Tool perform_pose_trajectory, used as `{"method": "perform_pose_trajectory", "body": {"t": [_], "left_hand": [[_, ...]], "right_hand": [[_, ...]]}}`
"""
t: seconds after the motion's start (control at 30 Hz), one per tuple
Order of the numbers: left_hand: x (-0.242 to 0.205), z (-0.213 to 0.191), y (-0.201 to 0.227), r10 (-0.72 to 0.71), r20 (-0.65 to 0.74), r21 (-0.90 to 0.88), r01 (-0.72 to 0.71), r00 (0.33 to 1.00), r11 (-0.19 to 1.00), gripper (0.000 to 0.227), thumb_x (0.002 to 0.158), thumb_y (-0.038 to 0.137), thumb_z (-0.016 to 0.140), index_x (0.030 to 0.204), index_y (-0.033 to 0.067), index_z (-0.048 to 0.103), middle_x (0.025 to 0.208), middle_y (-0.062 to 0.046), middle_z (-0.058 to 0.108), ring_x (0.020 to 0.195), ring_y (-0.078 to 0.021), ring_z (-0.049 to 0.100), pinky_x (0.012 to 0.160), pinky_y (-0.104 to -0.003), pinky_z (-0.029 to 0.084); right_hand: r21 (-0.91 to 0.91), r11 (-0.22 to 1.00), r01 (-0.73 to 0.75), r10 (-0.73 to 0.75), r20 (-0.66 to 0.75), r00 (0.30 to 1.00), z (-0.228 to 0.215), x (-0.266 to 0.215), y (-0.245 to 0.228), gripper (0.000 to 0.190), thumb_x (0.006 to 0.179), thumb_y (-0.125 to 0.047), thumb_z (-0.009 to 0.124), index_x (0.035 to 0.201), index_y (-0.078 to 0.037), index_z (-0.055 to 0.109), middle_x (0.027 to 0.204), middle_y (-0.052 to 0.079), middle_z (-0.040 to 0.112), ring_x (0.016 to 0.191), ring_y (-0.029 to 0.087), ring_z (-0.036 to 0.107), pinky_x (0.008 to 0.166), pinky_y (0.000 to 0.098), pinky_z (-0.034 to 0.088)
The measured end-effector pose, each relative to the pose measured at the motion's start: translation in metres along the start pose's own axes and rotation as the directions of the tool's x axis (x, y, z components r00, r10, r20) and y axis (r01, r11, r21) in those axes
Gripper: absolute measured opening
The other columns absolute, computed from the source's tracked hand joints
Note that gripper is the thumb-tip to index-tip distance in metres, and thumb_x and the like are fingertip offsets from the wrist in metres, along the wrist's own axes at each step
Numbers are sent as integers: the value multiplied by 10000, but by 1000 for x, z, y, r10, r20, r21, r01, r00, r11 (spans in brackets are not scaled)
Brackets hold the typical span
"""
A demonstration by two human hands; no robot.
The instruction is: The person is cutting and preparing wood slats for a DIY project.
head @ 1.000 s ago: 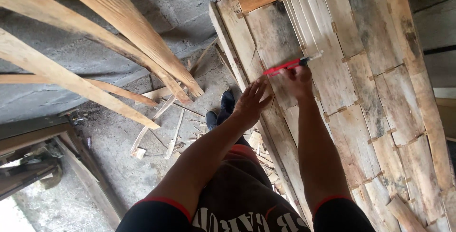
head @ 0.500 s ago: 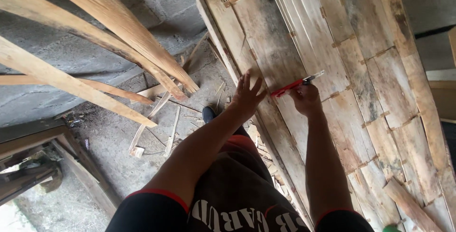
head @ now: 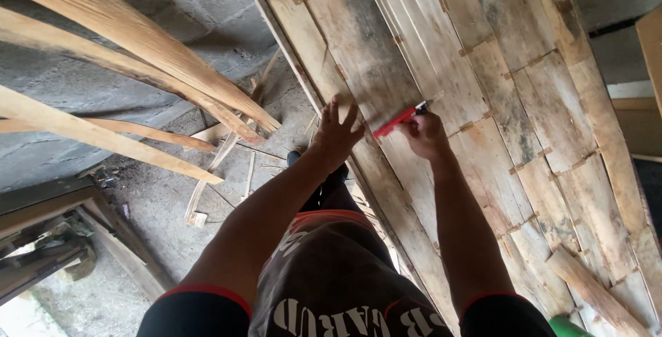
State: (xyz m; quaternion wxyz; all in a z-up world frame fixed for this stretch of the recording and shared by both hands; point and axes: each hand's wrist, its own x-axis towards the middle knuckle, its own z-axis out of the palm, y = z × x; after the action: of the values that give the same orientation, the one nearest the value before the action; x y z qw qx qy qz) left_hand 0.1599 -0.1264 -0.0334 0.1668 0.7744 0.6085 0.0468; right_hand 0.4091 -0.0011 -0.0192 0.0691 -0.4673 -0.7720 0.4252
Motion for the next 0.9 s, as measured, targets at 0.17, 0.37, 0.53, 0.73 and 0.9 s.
{"method": "perform_pose_trajectory", "body": {"t": [0.17, 0.37, 0.53, 0.73, 0.9], "left_hand": [[5, -22, 8, -2, 128, 39, -3, 992, 999, 556, 898, 159, 630, 1444, 191, 529, 1692, -170, 111, 1418, -712, 128, 1126, -801, 193], [13, -31, 25, -82, 252, 52, 71, 964, 996, 626, 925, 141, 607, 1518, 221, 421, 1726, -78, 17, 1426, -733, 71, 1104, -835, 165], [23, -50, 37, -134, 357, 106, 102, 924, 989, 866, 893, 138, 618, 1612, 413, 221, 1699, -71, -54, 1405, -743, 31, 1071, -851, 157], [26, -51, 38, -140, 410, 175, 73, 901, 982, 878, 921, 182, 634, 1634, 421, 180, 1733, -88, -55, 1400, -765, 47, 1077, -850, 196], [28, -59, 41, -145, 460, 164, 77, 876, 984, 936, 905, 130, 638, 1644, 420, 143, 1721, -87, -65, 1400, -753, 32, 1072, -854, 194]], "right_hand": [[-15, 998, 58, -59, -58, 997, -7, -1, -5, 164, 894, -210, 818, 919, -62, 753, 679, 44, 632, 599, 114, 534, 569, 301, 450], [88, 996, 3, 18, -239, 971, -33, -4, 8, 140, 959, -194, 761, 927, -61, 735, 669, -3, 598, 593, 81, 493, 541, 290, 401], [129, 980, -152, 190, -365, 912, -35, -13, 21, 177, 969, -185, 752, 899, -29, 705, 646, -1, 560, 578, 86, 468, 536, 299, 381], [119, 992, -37, 83, -412, 907, -17, -24, 27, 159, 956, -182, 768, 925, -37, 710, 707, -63, 654, 608, 52, 571, 575, 249, 463], [188, 981, 54, 29, -417, 908, -9, -22, 36, 139, 964, -164, 747, 999, -38, 698, 771, -48, 641, 678, 64, 562, 619, 266, 485]]}}
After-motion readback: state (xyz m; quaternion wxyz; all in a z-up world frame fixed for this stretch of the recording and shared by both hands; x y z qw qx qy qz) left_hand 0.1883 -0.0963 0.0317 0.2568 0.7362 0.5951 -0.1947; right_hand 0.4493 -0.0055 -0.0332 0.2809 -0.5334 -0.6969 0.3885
